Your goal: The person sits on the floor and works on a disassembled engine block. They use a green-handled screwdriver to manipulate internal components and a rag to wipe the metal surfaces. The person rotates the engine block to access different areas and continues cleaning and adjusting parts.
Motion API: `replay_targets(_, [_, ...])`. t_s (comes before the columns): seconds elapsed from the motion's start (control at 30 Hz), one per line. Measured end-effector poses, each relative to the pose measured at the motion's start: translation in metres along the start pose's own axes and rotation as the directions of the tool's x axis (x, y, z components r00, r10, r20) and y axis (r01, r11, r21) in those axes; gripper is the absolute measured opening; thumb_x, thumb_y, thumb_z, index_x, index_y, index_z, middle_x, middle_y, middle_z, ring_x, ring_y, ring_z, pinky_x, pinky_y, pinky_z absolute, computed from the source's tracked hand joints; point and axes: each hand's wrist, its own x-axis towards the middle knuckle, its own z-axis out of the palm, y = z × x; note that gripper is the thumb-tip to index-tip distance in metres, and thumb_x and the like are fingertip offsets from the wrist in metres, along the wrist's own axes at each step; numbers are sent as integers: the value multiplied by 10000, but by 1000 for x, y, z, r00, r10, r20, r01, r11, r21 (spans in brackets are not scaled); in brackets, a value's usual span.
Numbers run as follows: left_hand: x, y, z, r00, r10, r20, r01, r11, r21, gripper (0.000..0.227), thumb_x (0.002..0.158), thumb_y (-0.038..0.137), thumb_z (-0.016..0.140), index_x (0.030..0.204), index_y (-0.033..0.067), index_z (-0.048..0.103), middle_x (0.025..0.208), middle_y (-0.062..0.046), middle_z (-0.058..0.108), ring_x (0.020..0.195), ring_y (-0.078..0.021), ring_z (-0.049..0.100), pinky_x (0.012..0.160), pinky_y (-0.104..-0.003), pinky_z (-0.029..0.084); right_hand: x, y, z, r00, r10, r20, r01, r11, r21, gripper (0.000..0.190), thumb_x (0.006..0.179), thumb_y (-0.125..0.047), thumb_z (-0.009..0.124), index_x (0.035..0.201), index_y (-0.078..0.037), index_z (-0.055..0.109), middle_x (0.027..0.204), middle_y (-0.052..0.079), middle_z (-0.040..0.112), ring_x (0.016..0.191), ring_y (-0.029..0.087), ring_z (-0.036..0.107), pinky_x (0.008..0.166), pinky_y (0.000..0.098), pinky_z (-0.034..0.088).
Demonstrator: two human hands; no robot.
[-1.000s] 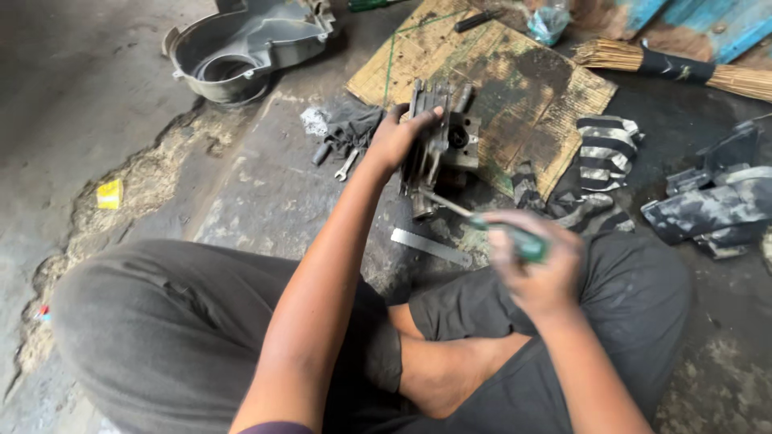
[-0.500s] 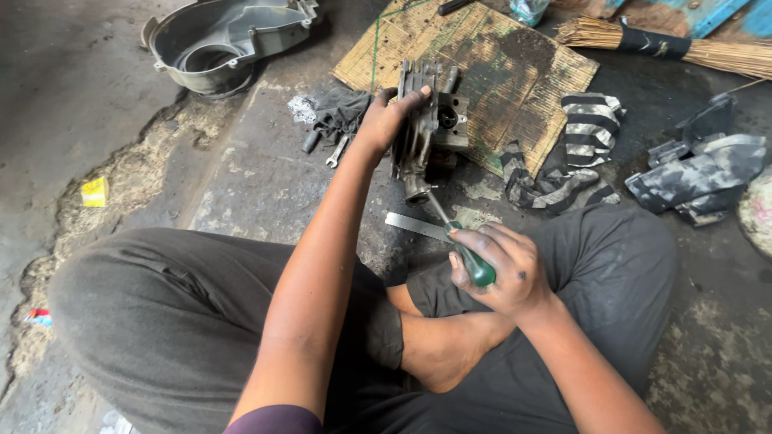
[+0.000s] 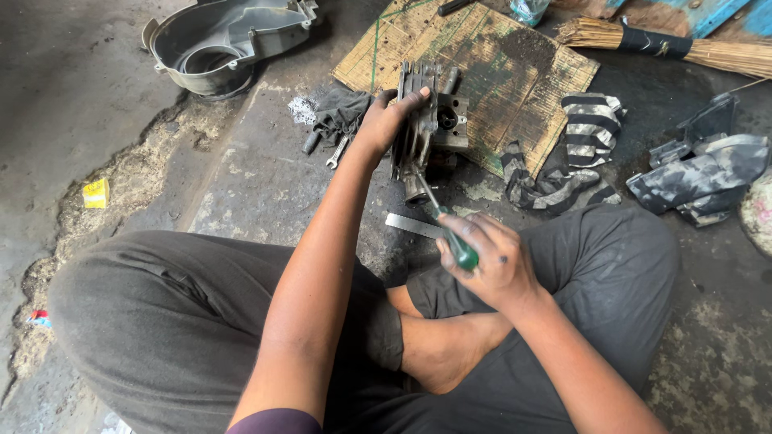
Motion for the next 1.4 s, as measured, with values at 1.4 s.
replay_targets(1.4, [-7,3,-1,999,35,-8,-35,999,-11,1154,696,674,758,1434,-150,433,1386,-287,599,1282,-319,603,1084,-365,438,-4,-2,-21,976,179,-123,-164,979,121,240,993,-256,697,1189,-119,695,1013,123,746,897,259,756,807,359,599])
